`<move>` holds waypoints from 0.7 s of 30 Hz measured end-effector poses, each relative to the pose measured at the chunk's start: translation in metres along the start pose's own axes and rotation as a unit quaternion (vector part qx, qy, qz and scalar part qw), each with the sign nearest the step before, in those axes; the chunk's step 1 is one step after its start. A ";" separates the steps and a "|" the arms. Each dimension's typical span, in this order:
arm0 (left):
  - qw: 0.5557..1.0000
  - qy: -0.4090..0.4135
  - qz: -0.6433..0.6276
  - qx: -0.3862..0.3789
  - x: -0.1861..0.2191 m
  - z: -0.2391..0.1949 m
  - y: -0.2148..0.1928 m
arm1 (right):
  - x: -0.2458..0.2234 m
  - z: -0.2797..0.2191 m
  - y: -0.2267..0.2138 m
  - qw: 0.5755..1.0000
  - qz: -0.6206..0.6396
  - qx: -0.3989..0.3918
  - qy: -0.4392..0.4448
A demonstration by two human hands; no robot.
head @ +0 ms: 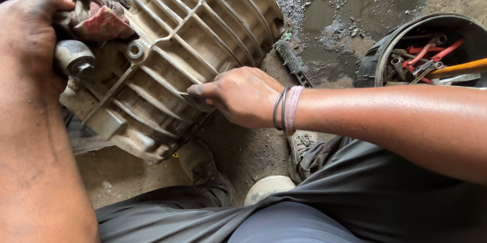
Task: The person scrubs a large metal engine casing with a wire brush and a rag, focusing on the cooling fins and crevices. Another person is visible in the background working on separate parts.
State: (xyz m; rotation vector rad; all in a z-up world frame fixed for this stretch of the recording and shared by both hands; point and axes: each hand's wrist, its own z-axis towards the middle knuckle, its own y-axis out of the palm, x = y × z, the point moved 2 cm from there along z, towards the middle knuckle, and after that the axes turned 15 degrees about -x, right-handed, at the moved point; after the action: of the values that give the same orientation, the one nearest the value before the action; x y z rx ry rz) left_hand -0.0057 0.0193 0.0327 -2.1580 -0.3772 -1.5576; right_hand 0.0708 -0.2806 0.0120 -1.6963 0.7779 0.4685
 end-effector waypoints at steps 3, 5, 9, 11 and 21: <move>1.000 0.022 -0.005 -0.009 0.001 0.001 0.002 | 0.004 -0.002 0.007 0.999 0.018 0.047 -0.013; 1.000 0.005 0.016 0.000 0.003 0.001 0.002 | 0.001 0.003 0.009 0.997 0.033 0.071 -0.021; 0.996 -0.054 0.052 0.051 0.005 -0.004 0.003 | -0.010 0.025 -0.002 0.996 0.067 0.032 0.043; 0.997 -0.050 0.039 0.043 0.007 -0.006 0.004 | -0.018 0.030 -0.013 0.997 0.038 0.068 0.001; 0.999 0.017 0.026 -0.023 0.005 -0.001 0.001 | -0.015 0.027 -0.010 0.999 0.029 0.009 0.016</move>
State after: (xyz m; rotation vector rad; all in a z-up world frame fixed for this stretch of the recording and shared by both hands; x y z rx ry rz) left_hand -0.0049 0.0177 0.0372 -2.1544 -0.2761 -1.5874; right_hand 0.0705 -0.2497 0.0218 -1.6723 0.8543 0.4732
